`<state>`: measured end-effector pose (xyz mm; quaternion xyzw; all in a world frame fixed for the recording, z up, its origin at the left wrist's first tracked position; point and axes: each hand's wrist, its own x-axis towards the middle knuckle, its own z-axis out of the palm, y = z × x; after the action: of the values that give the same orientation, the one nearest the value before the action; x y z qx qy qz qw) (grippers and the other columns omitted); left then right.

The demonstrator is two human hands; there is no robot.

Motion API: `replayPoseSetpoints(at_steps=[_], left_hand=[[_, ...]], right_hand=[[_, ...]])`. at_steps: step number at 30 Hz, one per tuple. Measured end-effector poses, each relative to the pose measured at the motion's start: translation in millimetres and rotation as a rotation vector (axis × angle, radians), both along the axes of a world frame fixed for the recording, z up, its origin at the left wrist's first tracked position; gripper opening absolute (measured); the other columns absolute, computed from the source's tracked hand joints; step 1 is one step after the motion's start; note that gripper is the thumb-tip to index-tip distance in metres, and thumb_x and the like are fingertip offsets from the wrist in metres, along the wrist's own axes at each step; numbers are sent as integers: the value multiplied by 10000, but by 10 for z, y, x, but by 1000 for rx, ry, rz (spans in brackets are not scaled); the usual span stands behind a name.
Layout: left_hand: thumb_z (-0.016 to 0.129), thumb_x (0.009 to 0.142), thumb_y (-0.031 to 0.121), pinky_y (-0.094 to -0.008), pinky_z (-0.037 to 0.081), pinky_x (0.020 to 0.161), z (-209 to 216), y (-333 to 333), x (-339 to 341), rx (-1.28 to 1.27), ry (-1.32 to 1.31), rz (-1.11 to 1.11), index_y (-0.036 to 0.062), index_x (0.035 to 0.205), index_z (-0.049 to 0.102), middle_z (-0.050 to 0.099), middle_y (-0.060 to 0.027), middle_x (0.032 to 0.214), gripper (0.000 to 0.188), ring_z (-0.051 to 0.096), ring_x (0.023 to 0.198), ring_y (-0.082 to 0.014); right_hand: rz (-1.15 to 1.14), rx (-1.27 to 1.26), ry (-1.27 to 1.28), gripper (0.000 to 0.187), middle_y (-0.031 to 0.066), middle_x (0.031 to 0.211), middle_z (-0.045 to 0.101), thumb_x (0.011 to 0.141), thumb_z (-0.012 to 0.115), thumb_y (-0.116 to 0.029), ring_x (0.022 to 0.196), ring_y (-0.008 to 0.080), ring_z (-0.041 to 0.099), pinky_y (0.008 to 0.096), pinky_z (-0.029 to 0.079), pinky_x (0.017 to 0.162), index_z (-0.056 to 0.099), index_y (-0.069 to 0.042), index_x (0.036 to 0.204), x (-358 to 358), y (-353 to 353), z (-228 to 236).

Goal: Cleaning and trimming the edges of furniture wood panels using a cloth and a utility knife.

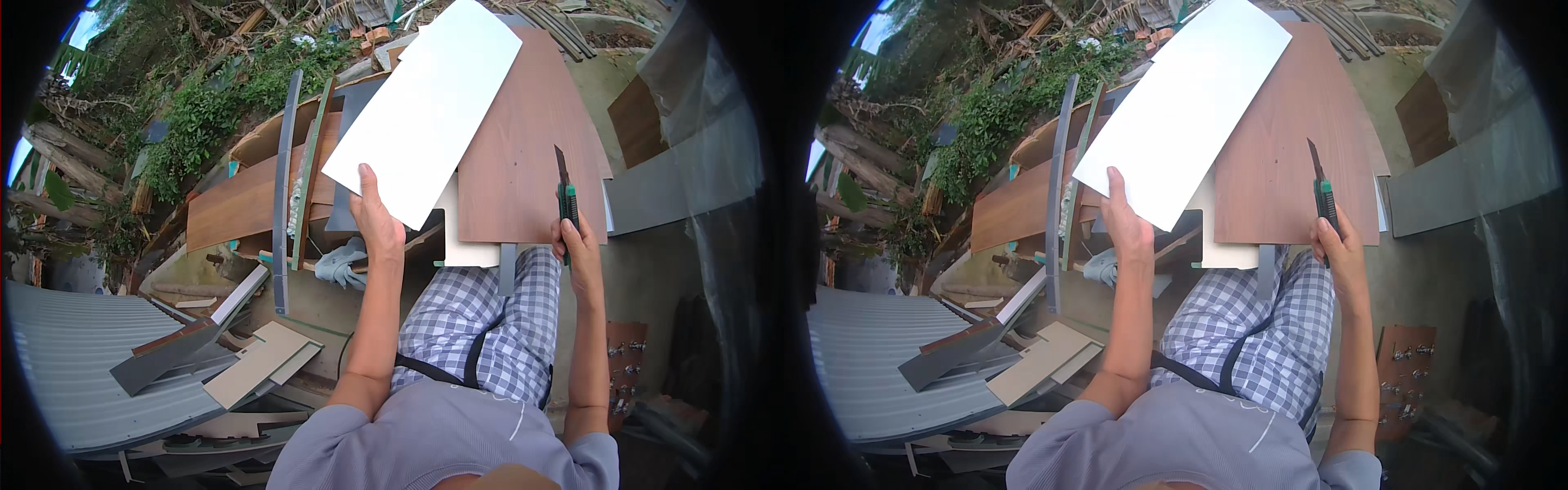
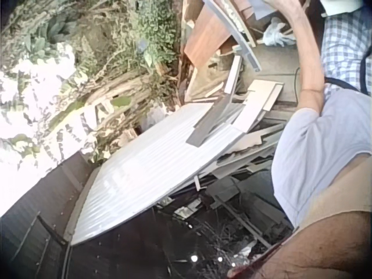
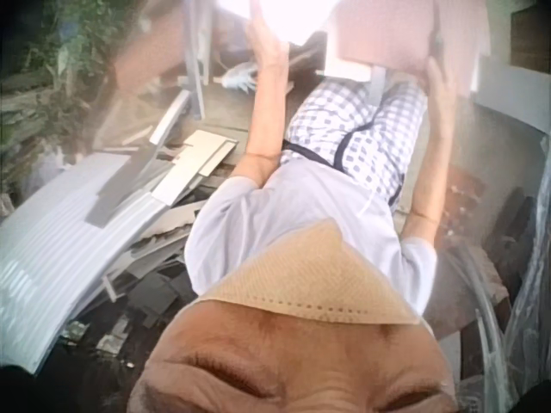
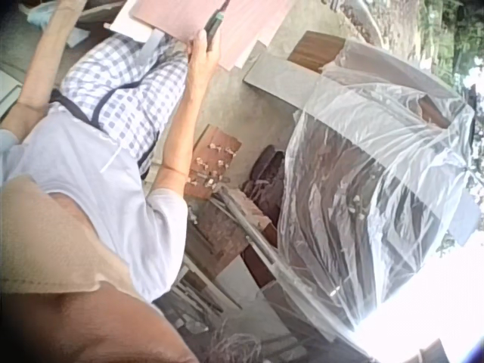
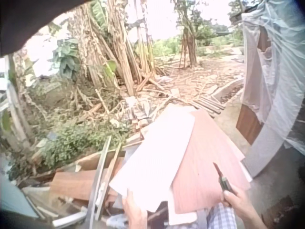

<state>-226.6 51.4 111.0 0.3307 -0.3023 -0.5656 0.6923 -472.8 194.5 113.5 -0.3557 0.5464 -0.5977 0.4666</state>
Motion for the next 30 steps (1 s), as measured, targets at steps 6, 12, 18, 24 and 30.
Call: replayPoseSetpoints(at_steps=[6,12,18,24,30], left_hand=[[498,964,309,-399,442,974,-200,-127,703,70,71,97,-59,1341,343,469,-187,1302,549,498,1183,-281],[413,992,316,-463,416,1017,-321,-105,1141,149,135,210,-24,1361,336,446,-171,1348,508,467,1221,-318],[384,1002,294,-472,402,1028,-737,-38,1284,305,279,181,3,1348,378,460,-143,1348,452,463,1226,-310],[370,1001,345,-456,428,1016,-805,174,1242,420,183,76,24,1328,404,481,-134,1333,459,470,1230,-271],[407,988,364,-468,386,1057,-741,446,1255,552,122,-97,5,1342,360,433,-156,1359,507,436,1258,-286]], right_hand=[[-69,35,-52,347,-30,741,462,947,519,-265,563,28,389,186,330,486,511,-42,1213,-216,193,-149],[-99,22,-73,345,-33,753,471,955,507,-272,566,22,395,183,332,484,513,-47,1215,-214,244,-169],[-106,5,-38,242,-34,741,475,950,517,-254,552,19,396,180,324,475,545,-48,1074,-234,205,-212],[-119,9,-35,187,-33,735,483,947,523,-252,555,15,398,177,318,474,537,-66,961,-244,269,-163],[-161,-3,40,289,-29,749,491,945,523,-246,569,22,408,180,329,488,543,-29,1134,-378,440,-221]])
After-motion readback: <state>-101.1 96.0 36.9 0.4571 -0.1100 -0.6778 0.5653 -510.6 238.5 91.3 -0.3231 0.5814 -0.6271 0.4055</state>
